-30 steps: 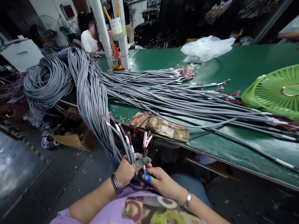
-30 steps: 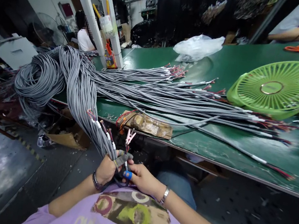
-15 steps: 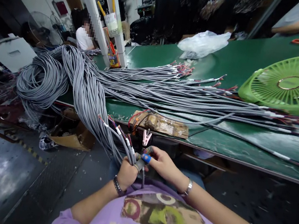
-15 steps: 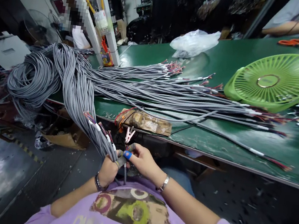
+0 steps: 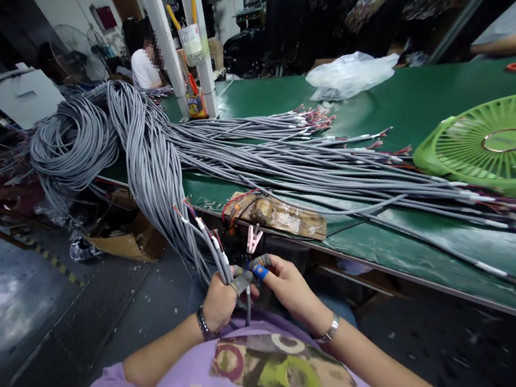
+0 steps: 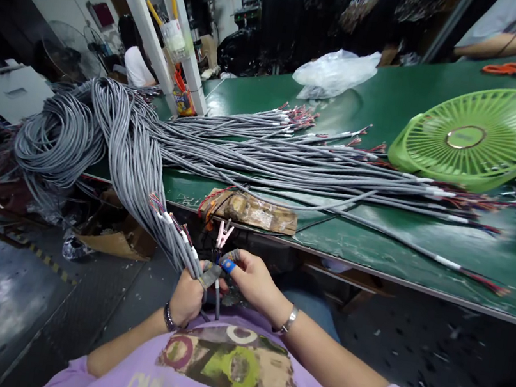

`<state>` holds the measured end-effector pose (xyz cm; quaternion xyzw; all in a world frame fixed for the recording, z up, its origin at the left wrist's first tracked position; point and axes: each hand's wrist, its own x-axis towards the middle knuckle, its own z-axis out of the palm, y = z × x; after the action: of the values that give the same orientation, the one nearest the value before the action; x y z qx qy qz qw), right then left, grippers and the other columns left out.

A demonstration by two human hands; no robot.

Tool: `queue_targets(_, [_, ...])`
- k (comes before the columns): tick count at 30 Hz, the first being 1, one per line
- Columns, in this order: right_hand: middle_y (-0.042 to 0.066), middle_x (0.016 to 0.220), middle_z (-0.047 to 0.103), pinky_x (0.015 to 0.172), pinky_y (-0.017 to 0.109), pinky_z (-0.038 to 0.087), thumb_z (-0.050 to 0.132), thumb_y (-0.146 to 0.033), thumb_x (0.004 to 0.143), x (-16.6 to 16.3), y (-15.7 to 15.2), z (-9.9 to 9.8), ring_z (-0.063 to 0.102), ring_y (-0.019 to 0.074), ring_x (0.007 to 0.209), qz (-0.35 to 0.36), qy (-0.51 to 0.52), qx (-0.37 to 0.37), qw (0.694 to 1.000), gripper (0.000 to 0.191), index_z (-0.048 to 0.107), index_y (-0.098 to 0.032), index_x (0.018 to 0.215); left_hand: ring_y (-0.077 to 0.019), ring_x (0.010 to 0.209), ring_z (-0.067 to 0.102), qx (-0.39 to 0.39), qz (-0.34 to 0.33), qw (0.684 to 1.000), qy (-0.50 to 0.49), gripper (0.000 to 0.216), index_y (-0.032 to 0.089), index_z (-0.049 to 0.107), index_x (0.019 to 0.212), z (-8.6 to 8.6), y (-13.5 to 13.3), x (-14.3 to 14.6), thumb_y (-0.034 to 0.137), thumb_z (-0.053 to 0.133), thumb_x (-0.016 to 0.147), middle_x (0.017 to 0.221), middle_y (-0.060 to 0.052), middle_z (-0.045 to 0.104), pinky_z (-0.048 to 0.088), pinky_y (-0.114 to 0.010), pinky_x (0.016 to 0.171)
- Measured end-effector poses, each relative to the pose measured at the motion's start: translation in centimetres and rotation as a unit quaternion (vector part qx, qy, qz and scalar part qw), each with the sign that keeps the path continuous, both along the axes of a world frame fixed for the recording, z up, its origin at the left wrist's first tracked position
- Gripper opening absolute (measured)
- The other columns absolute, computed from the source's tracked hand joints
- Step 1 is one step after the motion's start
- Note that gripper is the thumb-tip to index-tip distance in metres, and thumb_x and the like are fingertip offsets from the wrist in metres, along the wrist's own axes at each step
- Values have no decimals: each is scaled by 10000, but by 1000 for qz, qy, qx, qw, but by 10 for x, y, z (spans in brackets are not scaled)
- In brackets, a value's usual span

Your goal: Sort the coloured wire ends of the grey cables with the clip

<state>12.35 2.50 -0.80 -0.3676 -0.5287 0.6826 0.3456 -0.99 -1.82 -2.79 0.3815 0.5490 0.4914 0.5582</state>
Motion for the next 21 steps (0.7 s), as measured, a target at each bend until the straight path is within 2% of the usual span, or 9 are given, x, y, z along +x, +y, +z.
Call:
queue_targets(3, [-26, 515, 575, 501, 263, 433, 590, -445, 757, 0, -1, 1, 526, 124, 479, -2, 16, -8, 1000, 268, 503, -191, 747, -134, 511, 564, -2, 19, 1000, -21, 386, 131, 615, 608, 3, 0, 2, 494, 618, 737, 551, -48, 633, 438, -226, 493])
queue_targets(9, [-21, 556, 587, 540, 309, 461, 577, -460, 776, -1, -5, 5, 557, 151, 508, 39, 87, -46, 994, 272, 470, -210, 765, -101, 431, 526, -37, 67, 995, -63, 366, 153, 548, 628, 8, -1, 7, 496, 659, 690, 489, 13, 564, 418, -211, 454])
queue_targets(12, [-12, 609, 600, 590, 303, 459, 600, -458, 761, 2, -5, 4, 557, 144, 552, 13, 59, -19, 998, 276, 519, -195, 767, -75, 377, 472, -40, 70, 995, -65, 360, 159, 536, 661, 8, 0, 6, 489, 678, 670, 469, 37, 539, 383, -191, 408])
queue_targets(15, [5, 702, 613, 645, 273, 439, 649, -440, 727, 7, -3, 2, 541, 134, 638, -20, 18, 25, 999, 283, 590, -166, 761, -60, 351, 433, -39, 60, 995, -67, 358, 159, 527, 648, 10, 0, 2, 477, 692, 658, 444, 43, 521, 351, -176, 376])
queue_targets(17, [13, 742, 613, 642, 256, 422, 655, -434, 729, 11, -1, -1, 520, 126, 657, -11, 18, 30, 999, 287, 618, -155, 787, -55, 340, 418, -40, 43, 995, -80, 354, 157, 529, 642, 12, -1, -3, 467, 700, 654, 431, 41, 517, 327, -171, 358])
queue_targets(21, [9, 709, 571, 556, 232, 380, 600, -501, 766, 12, 11, -13, 445, 92, 570, -48, 94, -41, 994, 354, 603, -149, 802, -57, 302, 392, -49, -14, 991, -121, 362, 149, 544, 632, 18, -2, -13, 468, 716, 632, 397, 32, 509, 273, -174, 314])
